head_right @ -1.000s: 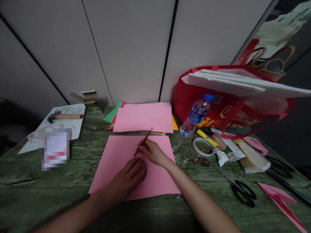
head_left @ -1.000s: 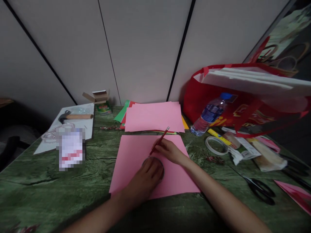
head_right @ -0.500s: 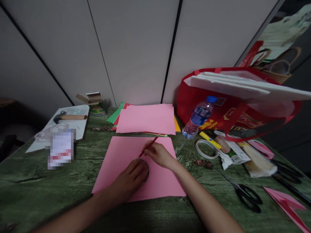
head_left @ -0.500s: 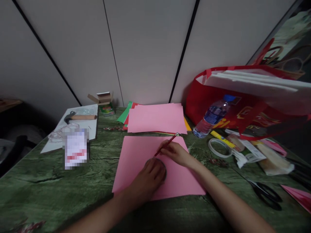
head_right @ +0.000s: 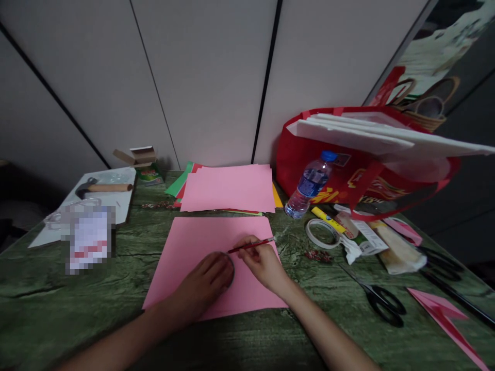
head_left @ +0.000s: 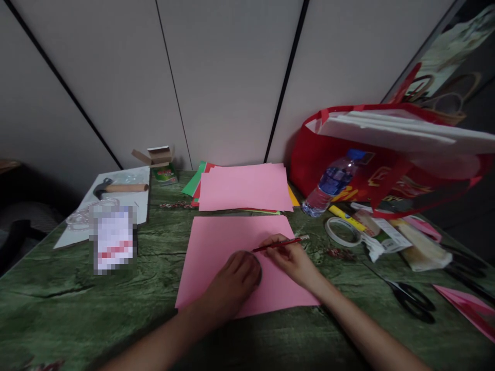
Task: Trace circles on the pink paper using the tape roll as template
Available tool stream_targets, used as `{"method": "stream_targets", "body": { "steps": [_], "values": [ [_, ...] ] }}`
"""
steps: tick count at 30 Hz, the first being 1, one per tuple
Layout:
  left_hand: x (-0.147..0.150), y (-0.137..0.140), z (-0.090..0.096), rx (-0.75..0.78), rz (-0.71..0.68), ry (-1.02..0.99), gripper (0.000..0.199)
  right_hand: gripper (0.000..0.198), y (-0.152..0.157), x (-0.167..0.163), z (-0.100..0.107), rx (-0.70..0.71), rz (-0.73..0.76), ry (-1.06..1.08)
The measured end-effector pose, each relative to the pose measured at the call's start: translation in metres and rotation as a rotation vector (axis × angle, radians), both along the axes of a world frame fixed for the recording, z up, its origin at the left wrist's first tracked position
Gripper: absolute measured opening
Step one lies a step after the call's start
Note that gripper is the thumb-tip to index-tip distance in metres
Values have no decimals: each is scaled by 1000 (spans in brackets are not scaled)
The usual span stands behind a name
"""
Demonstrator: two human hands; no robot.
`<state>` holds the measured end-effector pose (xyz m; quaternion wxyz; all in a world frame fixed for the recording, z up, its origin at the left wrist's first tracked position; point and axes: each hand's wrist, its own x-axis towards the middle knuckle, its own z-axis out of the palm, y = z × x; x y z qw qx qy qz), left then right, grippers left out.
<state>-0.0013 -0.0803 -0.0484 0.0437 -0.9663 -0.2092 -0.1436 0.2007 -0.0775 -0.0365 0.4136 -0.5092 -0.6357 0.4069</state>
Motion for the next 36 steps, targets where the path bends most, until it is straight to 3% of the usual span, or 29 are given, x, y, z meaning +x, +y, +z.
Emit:
{"method": "stream_targets", "body": {
  "steps": [8, 16, 19, 27, 36],
  "values": [
    [0, 0, -4, 8, 5, 1, 36, 14, -20, 3, 2, 157, -58, -159],
    [1, 0, -1, -8, 17, -20, 31, 15, -39, 2, 1, 222, -64, -238],
    [2, -1, 4, -31, 32, -37, 32, 14, -43, 2, -1, 191, -95, -217],
    [0, 0, 7, -99, 14, -66, 28, 19, -42, 6, -4, 214, -354, 6],
    [0, 3, 26, -247, -13, -93, 18, 14, -44, 1, -6, 212, -248, -11]
  ]
}}
